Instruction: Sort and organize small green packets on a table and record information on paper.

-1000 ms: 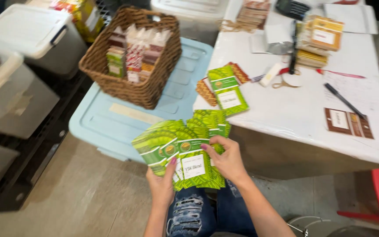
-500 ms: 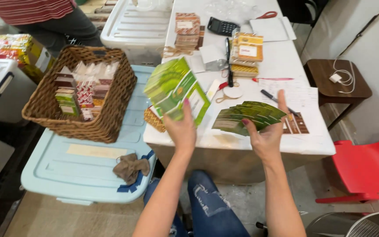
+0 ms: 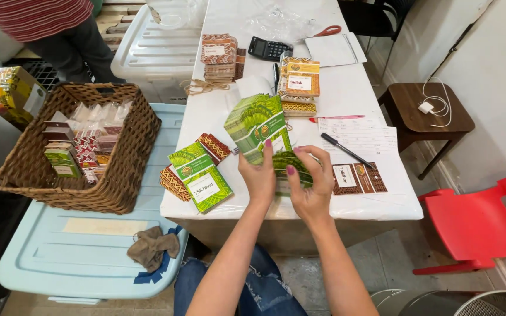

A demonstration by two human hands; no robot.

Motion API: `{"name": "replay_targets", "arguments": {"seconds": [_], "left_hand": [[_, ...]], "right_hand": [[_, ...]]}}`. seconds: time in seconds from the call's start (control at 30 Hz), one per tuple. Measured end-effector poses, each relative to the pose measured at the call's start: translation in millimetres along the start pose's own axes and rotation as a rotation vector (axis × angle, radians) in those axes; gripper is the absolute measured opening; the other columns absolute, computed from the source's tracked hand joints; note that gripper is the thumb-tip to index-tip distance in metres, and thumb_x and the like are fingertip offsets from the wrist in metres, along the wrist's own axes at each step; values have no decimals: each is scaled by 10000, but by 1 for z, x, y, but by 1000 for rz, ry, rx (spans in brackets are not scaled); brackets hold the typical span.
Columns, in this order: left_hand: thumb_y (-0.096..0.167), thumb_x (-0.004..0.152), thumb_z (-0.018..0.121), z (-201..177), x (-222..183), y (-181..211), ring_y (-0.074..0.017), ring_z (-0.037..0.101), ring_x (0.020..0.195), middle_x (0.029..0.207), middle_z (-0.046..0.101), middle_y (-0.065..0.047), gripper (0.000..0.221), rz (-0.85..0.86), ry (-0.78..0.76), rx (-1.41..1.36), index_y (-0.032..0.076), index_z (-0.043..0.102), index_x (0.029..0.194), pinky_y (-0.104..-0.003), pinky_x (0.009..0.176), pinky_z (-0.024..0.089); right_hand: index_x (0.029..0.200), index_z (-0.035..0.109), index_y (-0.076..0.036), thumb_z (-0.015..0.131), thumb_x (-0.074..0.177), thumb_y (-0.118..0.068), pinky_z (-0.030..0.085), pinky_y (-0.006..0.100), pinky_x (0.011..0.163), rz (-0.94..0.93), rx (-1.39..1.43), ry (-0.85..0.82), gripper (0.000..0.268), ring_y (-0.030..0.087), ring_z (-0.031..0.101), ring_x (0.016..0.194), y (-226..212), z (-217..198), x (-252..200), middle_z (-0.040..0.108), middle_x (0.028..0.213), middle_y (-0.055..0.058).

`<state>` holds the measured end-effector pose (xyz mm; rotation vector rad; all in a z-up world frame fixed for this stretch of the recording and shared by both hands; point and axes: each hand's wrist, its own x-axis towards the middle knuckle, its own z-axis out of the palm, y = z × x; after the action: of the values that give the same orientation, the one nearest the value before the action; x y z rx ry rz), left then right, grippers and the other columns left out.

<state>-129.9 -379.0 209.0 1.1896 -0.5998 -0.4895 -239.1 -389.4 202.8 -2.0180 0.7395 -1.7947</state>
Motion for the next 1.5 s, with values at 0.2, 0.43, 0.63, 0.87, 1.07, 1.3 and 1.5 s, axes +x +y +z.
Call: {"name": "replay_targets", "arguments": {"seconds": [0.2,0.43,0.63,0.87,1.07,1.3,1.5], "left_hand": [[170,995,658,0,7,-17,-121,591,759,931,617,-66,387,-6,-9,-12,33,539,1336,-317,793,526],[192,909,775,2,-5,-18,-141,601,1074,1147,717,-140,422,63,37,-20,36,638,1276,-449,1004,501],[154,903,769,-6,-3,-32,-150,643,980,1054,756,-138,331,132,32,-6,44,680,1202,-460,920,557],[60,867,764,-12,-6,-63,-157,721,875,916,792,-172,266,271,134,93,40,704,1126,-430,781,588],[148,963,705,-44,23,-27,-209,701,878,1096,738,-175,381,130,221,105,34,595,1309,-439,904,575],[241,918,745,-34,30,-20,-281,557,1252,1381,558,-189,646,-314,210,52,19,465,1456,-488,1098,416],[246,924,718,-26,61,-66,-232,616,1124,1316,614,-150,558,-372,229,121,66,537,1420,-445,1035,481]], "right_hand": [[1250,543,-198,642,999,-368,525,407,868,17,-10,87,320,231,624,991,6,7,-11,600,1075,60],[1165,749,-121,659,983,-212,555,376,793,-54,-93,130,223,226,657,874,2,3,-11,643,962,70],[1478,290,-105,657,978,-257,541,417,796,91,109,33,639,203,658,756,18,5,-29,659,974,104],[1244,516,-54,647,940,-167,564,415,805,292,148,24,349,234,705,857,56,13,-77,693,959,107],[1338,551,-6,656,1008,-116,470,495,1046,627,135,107,363,265,633,1133,75,-17,-2,662,1201,169],[1306,589,27,708,840,-72,585,494,897,1365,615,-264,490,320,749,990,146,28,49,721,1132,176],[1361,559,-7,663,867,-120,587,489,919,1355,558,-562,517,308,730,1066,166,65,66,697,1193,148]]}}
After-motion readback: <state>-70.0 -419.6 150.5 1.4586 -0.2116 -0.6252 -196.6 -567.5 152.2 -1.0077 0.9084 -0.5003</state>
